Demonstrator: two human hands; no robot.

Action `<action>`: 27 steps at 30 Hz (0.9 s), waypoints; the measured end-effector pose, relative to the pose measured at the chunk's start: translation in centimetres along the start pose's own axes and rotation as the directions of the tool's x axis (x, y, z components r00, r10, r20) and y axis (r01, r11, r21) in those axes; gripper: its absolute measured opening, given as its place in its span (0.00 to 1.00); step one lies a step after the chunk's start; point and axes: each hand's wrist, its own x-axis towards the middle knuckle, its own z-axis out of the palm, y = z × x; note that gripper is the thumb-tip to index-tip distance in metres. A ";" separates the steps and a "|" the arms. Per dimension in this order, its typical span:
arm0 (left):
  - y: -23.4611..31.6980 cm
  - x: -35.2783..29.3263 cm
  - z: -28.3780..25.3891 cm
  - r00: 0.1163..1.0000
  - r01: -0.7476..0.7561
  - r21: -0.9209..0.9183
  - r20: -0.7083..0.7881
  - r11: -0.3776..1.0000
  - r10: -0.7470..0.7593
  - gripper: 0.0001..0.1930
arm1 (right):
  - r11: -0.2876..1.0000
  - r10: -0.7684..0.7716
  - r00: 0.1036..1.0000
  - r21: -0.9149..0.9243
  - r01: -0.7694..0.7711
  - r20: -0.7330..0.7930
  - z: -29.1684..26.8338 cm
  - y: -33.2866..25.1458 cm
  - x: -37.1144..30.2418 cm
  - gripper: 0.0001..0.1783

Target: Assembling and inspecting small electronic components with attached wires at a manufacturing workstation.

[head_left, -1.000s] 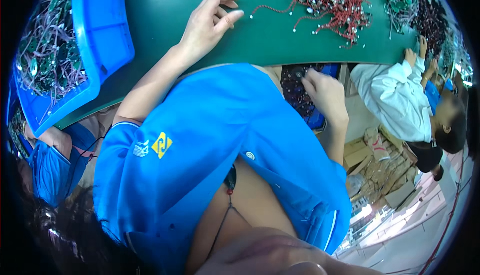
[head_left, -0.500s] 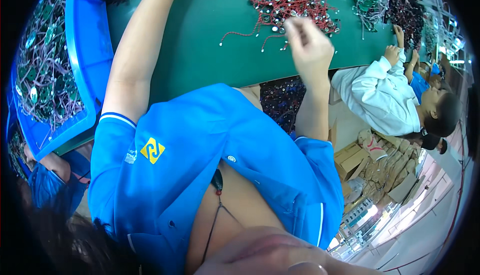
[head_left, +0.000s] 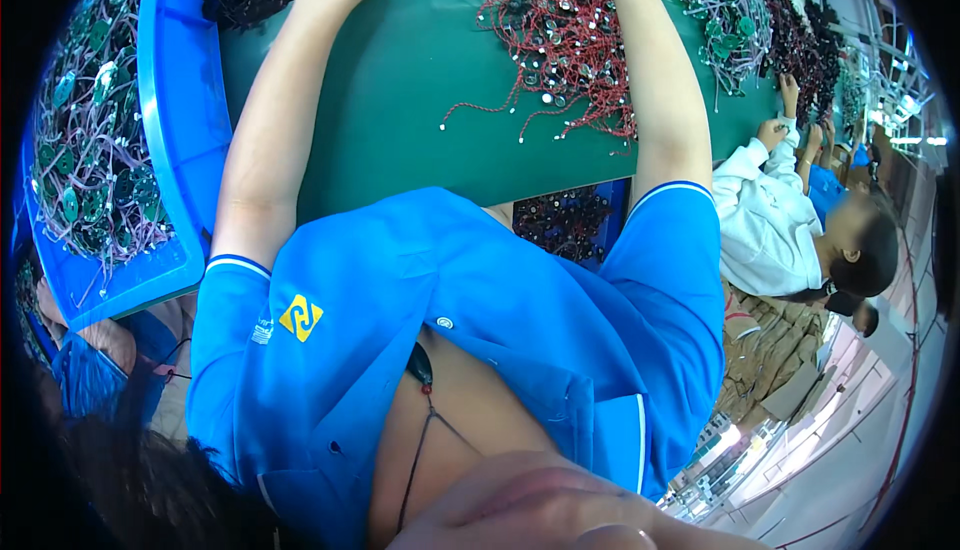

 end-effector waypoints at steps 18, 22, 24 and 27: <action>-3.9 3.0 4.3 0.996 -0.082 -0.371 -0.052 0.925 0.067 0.14 | 0.024 0.315 0.711 0.754 0.656 -0.628 -11.6 2.4 -14.7 0.14; -6.1 2.7 4.0 0.999 -0.025 -0.495 0.010 0.869 0.035 0.14 | 0.000 0.450 0.545 0.610 0.792 -0.708 -9.9 4.4 -16.8 0.14; -7.3 2.4 3.7 0.999 0.009 -0.551 0.046 0.835 0.020 0.14 | -0.001 0.496 0.483 0.555 0.832 -0.722 -8.4 5.6 -17.3 0.15; -8.4 2.6 3.4 0.995 0.058 -0.629 0.104 0.775 0.009 0.14 | 0.100 0.485 0.684 0.812 0.575 -0.544 -5.6 7.5 -16.8 0.15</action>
